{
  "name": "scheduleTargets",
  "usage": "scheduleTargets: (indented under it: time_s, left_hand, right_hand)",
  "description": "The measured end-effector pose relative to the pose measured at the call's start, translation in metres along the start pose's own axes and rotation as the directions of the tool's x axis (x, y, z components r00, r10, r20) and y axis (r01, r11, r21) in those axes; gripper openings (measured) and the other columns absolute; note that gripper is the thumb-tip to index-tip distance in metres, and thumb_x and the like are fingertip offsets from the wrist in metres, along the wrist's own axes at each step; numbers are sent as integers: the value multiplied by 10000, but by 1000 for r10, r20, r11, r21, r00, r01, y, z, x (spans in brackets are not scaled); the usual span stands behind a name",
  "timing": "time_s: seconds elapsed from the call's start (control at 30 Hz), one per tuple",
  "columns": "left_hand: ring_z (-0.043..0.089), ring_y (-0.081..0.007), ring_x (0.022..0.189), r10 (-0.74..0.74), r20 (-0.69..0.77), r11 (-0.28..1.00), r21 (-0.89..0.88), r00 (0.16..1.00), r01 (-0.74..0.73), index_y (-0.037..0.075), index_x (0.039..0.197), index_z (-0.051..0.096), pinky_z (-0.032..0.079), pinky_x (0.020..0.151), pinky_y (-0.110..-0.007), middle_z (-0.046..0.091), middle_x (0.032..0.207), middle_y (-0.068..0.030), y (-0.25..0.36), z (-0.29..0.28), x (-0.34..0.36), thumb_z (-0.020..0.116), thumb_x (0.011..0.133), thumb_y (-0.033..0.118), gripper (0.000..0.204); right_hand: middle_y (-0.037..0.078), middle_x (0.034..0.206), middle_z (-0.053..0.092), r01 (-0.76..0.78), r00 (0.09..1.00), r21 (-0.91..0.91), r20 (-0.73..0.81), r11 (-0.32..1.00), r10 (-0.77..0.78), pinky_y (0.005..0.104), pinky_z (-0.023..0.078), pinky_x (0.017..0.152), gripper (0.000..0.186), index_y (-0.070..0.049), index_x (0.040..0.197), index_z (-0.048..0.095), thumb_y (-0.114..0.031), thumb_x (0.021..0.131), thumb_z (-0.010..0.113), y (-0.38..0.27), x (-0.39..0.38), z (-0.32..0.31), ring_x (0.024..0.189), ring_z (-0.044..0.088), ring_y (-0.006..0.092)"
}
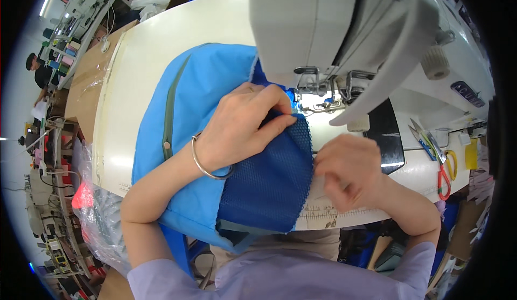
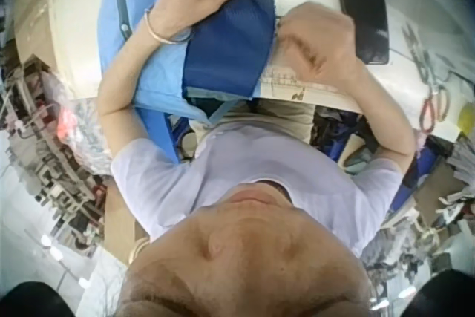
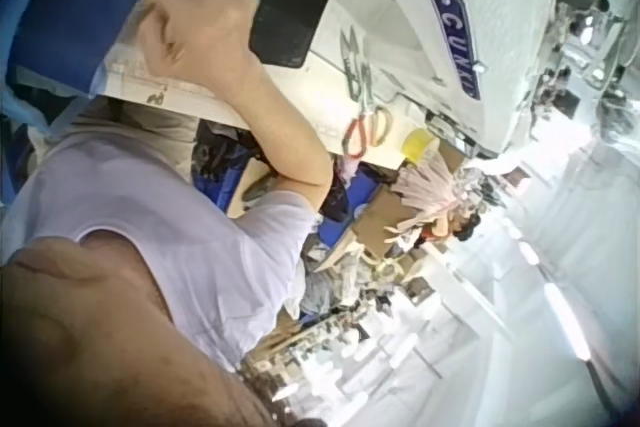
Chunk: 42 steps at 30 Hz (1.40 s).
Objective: The person sews a blue and green fabric bag using a sewing machine. They align the edges, guide the bag under the needle, and stitch along the seams, periodically adjusting the fabric and inspecting the work.
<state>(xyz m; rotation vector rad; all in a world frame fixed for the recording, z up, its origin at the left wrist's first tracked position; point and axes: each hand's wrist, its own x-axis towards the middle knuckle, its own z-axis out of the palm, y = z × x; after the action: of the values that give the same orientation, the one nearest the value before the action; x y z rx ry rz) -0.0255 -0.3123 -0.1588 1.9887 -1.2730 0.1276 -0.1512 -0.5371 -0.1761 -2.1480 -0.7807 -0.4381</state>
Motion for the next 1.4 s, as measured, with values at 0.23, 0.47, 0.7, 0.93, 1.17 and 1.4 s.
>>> scheduleTargets:
  time_s: [0.23,0.47,0.7,0.93,1.17,1.4]
  left_hand:
    - [690,-250,852,19,130,975,-221,991,11,63,966,731,531,781,-359,738,919,-77,8,-4,-5,866,781,111,234]
    - [674,-250,792,-201,497,930,-173,844,323,37,993,716,505,732,-354,734,922,-80,14,-38,6,862,810,177,273]
    - [621,-196,816,-132,525,846,-382,841,371,12,1022,726,467,752,-330,695,871,-68,7,-30,-3,811,886,203,249]
    - [570,-163,776,-157,699,764,-362,698,534,7,999,730,444,749,-332,651,799,-37,-4,-23,0,690,1000,223,220]
    - [632,-220,794,-37,497,931,-297,867,210,54,1033,742,452,768,-360,688,832,-49,4,-16,-6,742,931,233,206]
    - [664,-267,874,-6,162,988,-153,987,31,90,1076,738,483,818,-369,699,922,-63,21,-1,-19,831,821,175,285]
  right_hand:
    - [79,886,745,-487,869,240,33,840,494,258,536,605,276,-21,1100,764,-149,865,833,-7,6,8,732,689,122]
    - [27,930,741,-625,730,650,288,433,620,221,519,698,129,41,1057,760,-48,966,741,-10,2,5,810,644,52]
    - [58,939,746,-523,792,742,241,420,560,241,525,710,157,33,1065,756,-30,923,780,-14,2,4,840,664,84]
    - [85,960,751,-457,857,425,-26,782,515,273,551,721,286,8,1106,750,-37,838,839,-9,2,10,819,698,117]
    - [72,889,734,-427,895,284,-3,859,446,268,538,663,260,-16,1042,757,-36,801,852,-9,6,10,733,683,118]
    - [78,834,710,-411,901,223,-49,884,431,270,530,608,190,-2,958,736,-28,799,836,-11,5,15,683,670,128]
